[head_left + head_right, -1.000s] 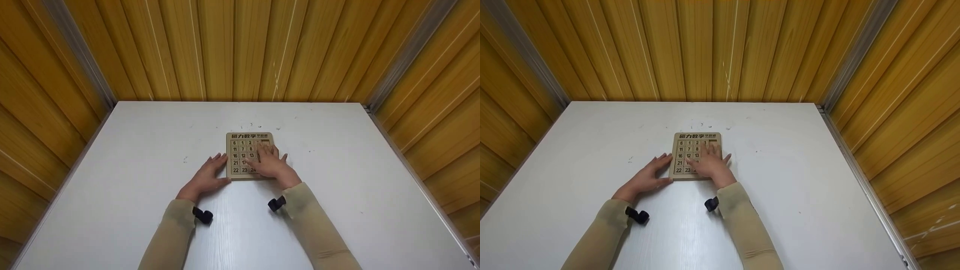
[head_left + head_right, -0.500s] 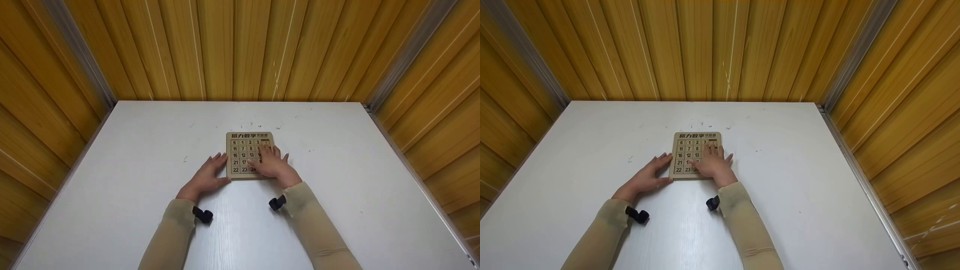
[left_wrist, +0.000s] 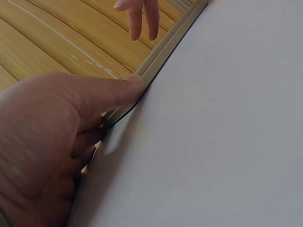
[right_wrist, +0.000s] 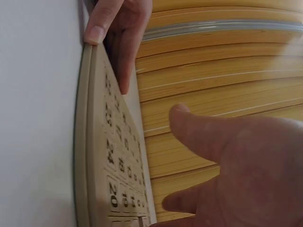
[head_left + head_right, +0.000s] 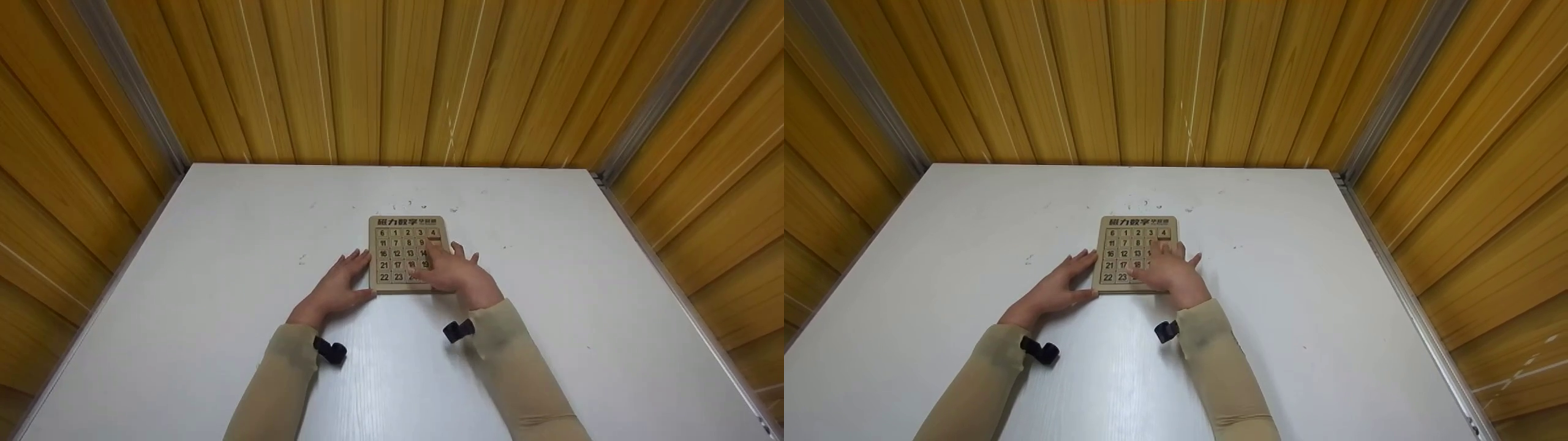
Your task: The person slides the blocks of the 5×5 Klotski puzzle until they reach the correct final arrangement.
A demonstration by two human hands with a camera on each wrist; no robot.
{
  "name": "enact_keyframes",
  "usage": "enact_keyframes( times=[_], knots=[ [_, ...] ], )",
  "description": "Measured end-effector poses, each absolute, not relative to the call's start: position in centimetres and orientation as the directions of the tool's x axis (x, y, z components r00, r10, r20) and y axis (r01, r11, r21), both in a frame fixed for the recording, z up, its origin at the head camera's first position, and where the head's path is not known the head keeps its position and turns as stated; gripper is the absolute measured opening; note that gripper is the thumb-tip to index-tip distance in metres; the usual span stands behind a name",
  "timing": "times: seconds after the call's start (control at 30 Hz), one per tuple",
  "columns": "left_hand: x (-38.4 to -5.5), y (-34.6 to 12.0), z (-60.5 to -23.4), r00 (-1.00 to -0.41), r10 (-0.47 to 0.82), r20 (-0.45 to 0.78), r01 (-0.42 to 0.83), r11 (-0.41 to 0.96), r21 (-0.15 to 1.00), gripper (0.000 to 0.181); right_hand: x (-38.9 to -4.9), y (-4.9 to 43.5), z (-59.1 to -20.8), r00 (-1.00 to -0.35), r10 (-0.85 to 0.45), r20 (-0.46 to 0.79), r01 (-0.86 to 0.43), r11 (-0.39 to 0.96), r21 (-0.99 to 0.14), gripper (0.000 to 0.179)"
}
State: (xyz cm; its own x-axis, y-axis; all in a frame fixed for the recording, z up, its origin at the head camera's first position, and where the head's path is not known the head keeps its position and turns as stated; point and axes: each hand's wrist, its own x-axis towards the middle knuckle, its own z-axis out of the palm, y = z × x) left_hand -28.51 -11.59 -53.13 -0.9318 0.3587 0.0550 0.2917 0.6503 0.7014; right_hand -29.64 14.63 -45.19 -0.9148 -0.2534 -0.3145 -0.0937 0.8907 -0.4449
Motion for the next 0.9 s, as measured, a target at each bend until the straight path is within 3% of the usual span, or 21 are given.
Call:
enact_keyframes(
  times=[0.27,0.7,0.9],
  knots=[
    [-28.6,-11.7,-53.3,-0.921,0.380,0.086,0.329,0.640,0.694,0.084,-29.2,14.6,-45.1,-0.905,-0.235,-0.354,-0.060,0.895,-0.442,0.091],
    [-28.7,-11.6,-53.4,-0.924,0.375,0.072,0.317,0.647,0.693,0.084,-29.9,15.3,-46.5,-0.915,-0.274,-0.296,-0.100,0.864,-0.493,0.098],
    [-28.6,-11.6,-53.3,-0.933,0.358,0.044,0.286,0.661,0.694,0.084,-28.9,15.3,-44.6,-0.896,-0.280,-0.346,-0.121,0.901,-0.416,0.093]
  ],
)
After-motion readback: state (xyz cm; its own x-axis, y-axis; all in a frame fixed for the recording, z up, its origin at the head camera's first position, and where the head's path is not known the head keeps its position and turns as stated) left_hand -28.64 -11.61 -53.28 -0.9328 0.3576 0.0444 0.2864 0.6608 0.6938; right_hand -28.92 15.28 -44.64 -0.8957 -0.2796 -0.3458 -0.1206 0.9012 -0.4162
